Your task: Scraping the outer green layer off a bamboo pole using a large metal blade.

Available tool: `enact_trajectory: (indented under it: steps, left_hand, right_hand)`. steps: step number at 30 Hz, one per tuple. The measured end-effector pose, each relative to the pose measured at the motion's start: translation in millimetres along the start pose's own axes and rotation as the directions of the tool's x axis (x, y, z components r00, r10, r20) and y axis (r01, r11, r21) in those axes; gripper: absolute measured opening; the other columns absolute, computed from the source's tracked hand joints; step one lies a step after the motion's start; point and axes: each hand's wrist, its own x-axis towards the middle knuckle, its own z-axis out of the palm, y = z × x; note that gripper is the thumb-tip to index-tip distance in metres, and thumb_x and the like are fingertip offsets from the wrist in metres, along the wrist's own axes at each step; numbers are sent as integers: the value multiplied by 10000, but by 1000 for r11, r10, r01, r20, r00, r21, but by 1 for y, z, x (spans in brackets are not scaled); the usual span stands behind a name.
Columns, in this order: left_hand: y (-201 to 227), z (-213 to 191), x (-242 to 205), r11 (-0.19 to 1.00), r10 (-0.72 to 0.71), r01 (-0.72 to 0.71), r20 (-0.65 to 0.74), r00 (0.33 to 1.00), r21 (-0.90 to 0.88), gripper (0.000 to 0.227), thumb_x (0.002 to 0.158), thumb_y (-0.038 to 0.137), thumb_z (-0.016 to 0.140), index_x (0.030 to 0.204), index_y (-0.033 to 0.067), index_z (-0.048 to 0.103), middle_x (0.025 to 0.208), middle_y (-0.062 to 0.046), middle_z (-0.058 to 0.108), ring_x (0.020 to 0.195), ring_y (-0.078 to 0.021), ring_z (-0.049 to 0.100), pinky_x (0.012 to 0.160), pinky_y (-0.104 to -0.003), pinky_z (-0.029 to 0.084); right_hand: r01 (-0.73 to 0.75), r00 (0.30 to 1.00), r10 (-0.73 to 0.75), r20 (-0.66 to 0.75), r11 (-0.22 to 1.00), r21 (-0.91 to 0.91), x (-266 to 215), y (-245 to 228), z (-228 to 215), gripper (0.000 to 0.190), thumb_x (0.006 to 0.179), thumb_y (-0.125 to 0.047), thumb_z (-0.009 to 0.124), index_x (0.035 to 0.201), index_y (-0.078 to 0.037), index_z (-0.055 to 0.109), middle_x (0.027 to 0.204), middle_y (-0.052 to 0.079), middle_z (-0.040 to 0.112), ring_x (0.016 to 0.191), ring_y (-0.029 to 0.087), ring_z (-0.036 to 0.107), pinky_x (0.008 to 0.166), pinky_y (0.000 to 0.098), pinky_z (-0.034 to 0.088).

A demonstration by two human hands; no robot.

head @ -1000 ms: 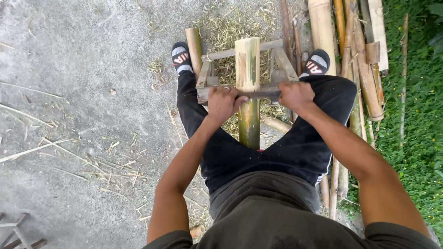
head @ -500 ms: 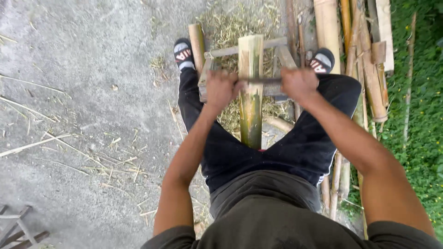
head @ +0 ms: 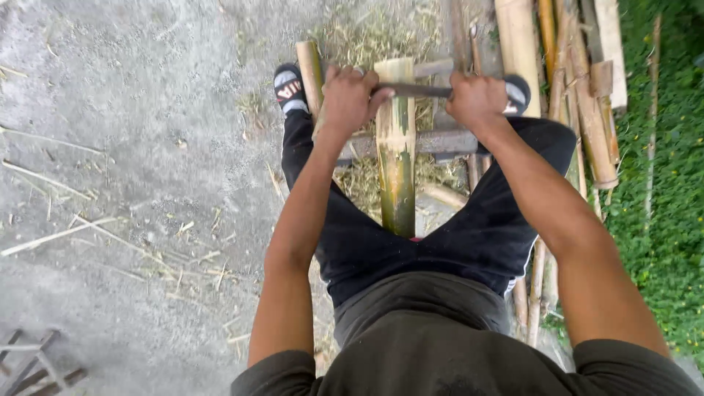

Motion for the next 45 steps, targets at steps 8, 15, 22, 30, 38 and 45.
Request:
enact_trajectory:
  steps: [8,15,22,30,38,45]
  left_hand:
    - [33,-2,-53,990,-117,114,-35,992,-86,499,996,585,576,836,131,711,720,-78,657,724,-259,604,827,-460,394]
    - [-33,5,57,999,19,-15,-91,996,45,496,952,623,635,803,157,714,659,-26,616,664,-205,573,753,-409,392]
    - [25,-3,-17,996,-94,94,82,992,7,517,985,620,614,795,150,717,607,4,538,580,-188,498,732,-395,392]
    - [63,-12,-73,989,-150,151,104,983,-4,472,990,569,616,840,134,719,687,-53,633,682,-219,577,793,-430,388]
    - [-10,0,51,992,-54,49,40,998,114,477,944,614,646,808,164,721,676,-21,626,678,-195,578,786,-423,391]
    - [45,-24,-20,998,-63,63,-45,997,-16,442,967,563,642,874,140,728,704,-58,649,742,-248,608,794,-429,383]
  right_hand:
    - [47,988,-44,145,999,-19,-32,-12,-10,223,784,-228,756,950,-87,706,762,142,722,650,308,720,608,448,567]
    - [-61,995,57,-81,997,-39,56,16,6,93,826,-185,762,874,-123,711,751,127,715,678,307,711,608,451,550]
    - [14,999,-14,-46,1000,5,-21,-4,8,115,820,-188,770,866,-116,693,757,109,724,645,292,713,594,447,545]
    - [35,983,-46,179,998,61,-62,-16,-1,277,727,-270,837,875,-99,677,820,130,735,728,317,736,611,459,577]
    - [-63,997,66,-44,995,72,40,16,17,116,863,-163,764,871,-84,680,729,135,712,626,296,707,626,448,563]
    - [-23,1000,22,8,997,76,-33,-4,16,245,763,-257,827,823,-90,658,747,133,715,687,316,719,637,453,563]
